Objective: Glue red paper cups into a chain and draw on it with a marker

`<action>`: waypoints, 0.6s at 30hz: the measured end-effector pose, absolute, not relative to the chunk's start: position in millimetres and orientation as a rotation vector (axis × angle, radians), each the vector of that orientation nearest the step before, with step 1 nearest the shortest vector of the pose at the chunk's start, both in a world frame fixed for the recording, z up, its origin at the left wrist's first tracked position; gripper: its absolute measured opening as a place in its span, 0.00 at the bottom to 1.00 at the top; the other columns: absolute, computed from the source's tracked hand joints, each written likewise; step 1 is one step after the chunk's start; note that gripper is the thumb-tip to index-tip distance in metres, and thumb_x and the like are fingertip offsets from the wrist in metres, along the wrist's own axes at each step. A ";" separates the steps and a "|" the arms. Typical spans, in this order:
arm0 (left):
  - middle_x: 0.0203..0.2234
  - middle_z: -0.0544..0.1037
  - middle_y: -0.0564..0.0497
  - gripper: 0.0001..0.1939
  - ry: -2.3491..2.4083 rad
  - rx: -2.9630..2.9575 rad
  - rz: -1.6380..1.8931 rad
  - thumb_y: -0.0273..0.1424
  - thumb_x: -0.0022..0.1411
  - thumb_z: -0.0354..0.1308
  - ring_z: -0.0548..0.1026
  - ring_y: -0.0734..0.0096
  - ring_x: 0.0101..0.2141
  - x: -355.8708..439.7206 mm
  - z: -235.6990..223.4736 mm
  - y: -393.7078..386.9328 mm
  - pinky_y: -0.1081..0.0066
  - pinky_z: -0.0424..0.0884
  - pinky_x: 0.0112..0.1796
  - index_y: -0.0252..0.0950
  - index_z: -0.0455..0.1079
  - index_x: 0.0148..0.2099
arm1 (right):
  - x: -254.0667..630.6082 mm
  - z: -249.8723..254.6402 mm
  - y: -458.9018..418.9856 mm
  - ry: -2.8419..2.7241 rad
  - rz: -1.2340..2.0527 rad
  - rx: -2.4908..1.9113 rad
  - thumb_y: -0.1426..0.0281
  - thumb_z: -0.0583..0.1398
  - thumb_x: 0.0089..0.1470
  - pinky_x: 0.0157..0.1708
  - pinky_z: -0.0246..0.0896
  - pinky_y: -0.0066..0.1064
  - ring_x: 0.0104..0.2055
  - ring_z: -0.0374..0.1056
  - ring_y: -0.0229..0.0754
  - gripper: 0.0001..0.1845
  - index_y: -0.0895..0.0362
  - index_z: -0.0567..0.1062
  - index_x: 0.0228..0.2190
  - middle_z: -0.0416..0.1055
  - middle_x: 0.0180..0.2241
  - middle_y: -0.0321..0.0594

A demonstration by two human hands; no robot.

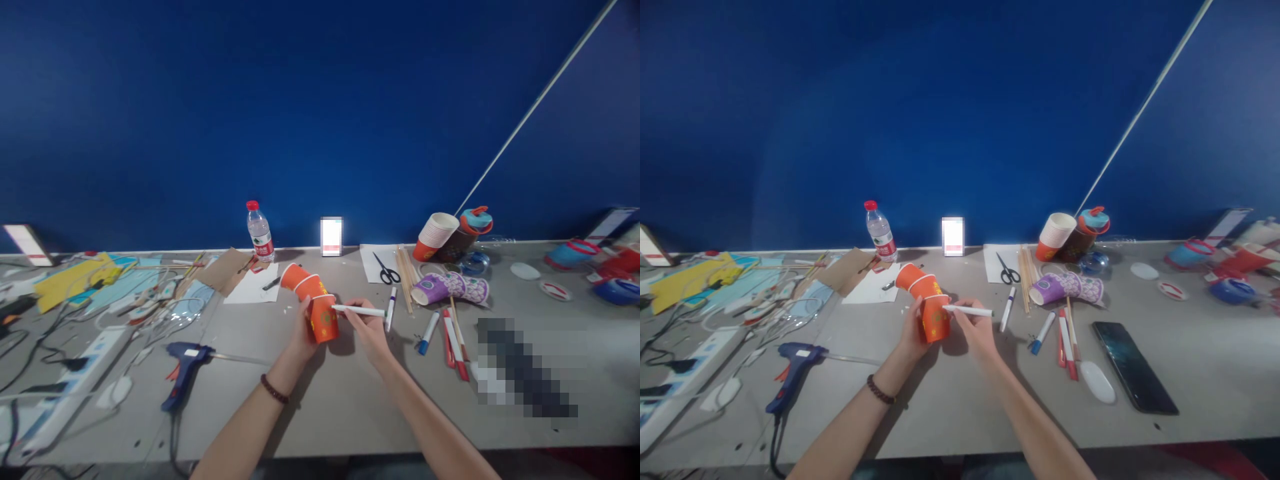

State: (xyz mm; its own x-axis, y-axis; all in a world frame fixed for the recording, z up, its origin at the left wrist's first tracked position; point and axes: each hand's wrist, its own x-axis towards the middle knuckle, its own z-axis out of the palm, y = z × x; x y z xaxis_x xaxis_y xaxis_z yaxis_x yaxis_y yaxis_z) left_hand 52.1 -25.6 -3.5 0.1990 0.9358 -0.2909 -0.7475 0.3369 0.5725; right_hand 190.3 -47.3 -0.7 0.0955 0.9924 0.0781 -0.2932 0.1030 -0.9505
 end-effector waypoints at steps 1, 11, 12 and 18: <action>0.32 0.81 0.44 0.20 0.666 0.334 1.222 0.43 0.54 0.60 0.78 0.64 0.30 52.4 -4.1 -25.5 0.67 0.73 0.36 0.29 0.76 0.39 | 190.0 -0.4 -47.4 -0.973 1.211 -0.956 0.56 0.68 0.46 0.36 0.67 0.32 0.33 0.73 0.42 0.16 0.54 0.74 0.31 0.76 0.29 0.37; 0.29 0.81 0.46 0.18 0.720 0.278 1.215 0.39 0.51 0.62 0.77 0.65 0.28 50.7 -5.1 -25.5 0.69 0.72 0.31 0.30 0.76 0.39 | 190.5 -5.5 -47.4 -1.025 1.169 -1.006 0.55 0.67 0.46 0.37 0.67 0.33 0.35 0.73 0.43 0.17 0.55 0.75 0.31 0.76 0.31 0.38; 0.30 0.81 0.45 0.18 0.708 0.281 1.214 0.39 0.51 0.62 0.77 0.64 0.29 50.8 -5.1 -25.1 0.68 0.72 0.32 0.30 0.75 0.39 | 190.9 -7.6 -47.2 -1.039 1.163 -1.008 0.56 0.67 0.47 0.38 0.67 0.33 0.36 0.73 0.43 0.16 0.55 0.75 0.31 0.76 0.32 0.38; 0.31 0.80 0.44 0.19 0.675 0.303 1.233 0.38 0.50 0.62 0.78 0.61 0.31 51.0 -5.6 -24.0 0.66 0.72 0.35 0.29 0.75 0.41 | 192.3 -15.3 -46.7 -1.105 1.106 -1.047 0.56 0.66 0.48 0.38 0.66 0.35 0.37 0.72 0.45 0.16 0.55 0.74 0.33 0.76 0.34 0.41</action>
